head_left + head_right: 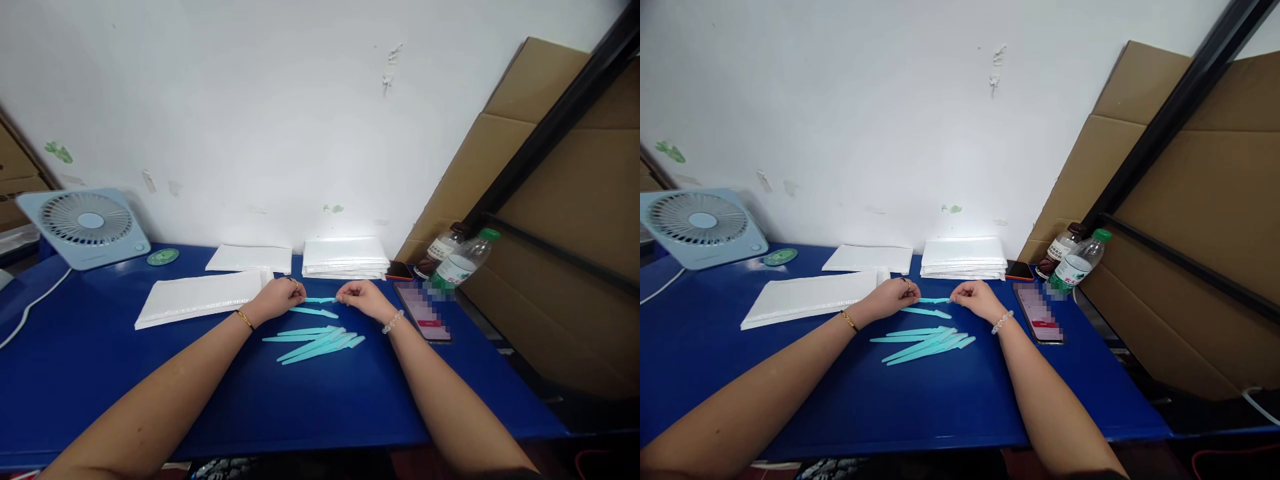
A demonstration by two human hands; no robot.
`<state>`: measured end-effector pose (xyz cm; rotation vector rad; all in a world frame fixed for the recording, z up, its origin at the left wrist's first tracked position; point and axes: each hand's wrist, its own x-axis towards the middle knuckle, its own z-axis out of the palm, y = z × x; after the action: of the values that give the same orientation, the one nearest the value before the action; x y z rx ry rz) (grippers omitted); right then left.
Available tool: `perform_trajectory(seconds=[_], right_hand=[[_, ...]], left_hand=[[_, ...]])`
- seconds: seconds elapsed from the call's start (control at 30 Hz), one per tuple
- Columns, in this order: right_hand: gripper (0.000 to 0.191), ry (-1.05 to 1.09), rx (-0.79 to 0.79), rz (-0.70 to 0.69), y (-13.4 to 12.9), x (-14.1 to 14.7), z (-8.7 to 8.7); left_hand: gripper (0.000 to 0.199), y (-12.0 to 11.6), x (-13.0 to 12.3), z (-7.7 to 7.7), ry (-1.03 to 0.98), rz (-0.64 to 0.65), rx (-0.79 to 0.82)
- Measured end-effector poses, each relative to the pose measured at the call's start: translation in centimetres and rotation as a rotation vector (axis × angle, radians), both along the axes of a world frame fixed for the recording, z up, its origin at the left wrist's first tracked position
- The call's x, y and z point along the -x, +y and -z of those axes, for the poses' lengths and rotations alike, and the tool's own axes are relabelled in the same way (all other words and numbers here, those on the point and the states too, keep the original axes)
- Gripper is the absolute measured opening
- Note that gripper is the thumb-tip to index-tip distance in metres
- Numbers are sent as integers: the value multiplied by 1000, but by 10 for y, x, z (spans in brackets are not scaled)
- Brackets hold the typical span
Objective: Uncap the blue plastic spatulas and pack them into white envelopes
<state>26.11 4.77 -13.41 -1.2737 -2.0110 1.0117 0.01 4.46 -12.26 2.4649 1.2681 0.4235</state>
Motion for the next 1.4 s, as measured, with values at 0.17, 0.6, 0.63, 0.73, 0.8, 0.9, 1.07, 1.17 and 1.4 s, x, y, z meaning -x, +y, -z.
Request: perform_trajectory(seconds=[0.17, 0.6, 0.63, 0.73, 0.8, 0.9, 1.07, 1.17, 1.4], right_hand=[[19, -152, -262, 25, -6, -2, -9], [10, -366, -265, -131, -16, 13, -16], [10, -356, -264, -120, -15, 10, -17], [10, -298, -266, -77, -15, 6, -21], [13, -236, -244, -65, -18, 8, -23], [20, -170, -142, -91, -22, 15, -24], [20, -187, -90, -62, -16, 7, -23], [18, -209, -93, -49, -11, -4, -23], [18, -266, -146, -294, -28, 7, -36]], left_hand=[[26, -4, 5, 5, -87, 0, -102], [20, -13, -1, -2, 66, 5, -119], [19, -13, -1, -2, 63, -7, -122], [19, -11, -1, -2, 34, -28, -96], [21, -12, -2, -3, -2, -28, -75], [22, -15, -5, -5, -33, -24, -86], [22, -15, -6, -3, 1, -76, -89], [19, -13, -4, 2, 11, -122, -75], [20, -12, -3, 9, -18, -59, -99]])
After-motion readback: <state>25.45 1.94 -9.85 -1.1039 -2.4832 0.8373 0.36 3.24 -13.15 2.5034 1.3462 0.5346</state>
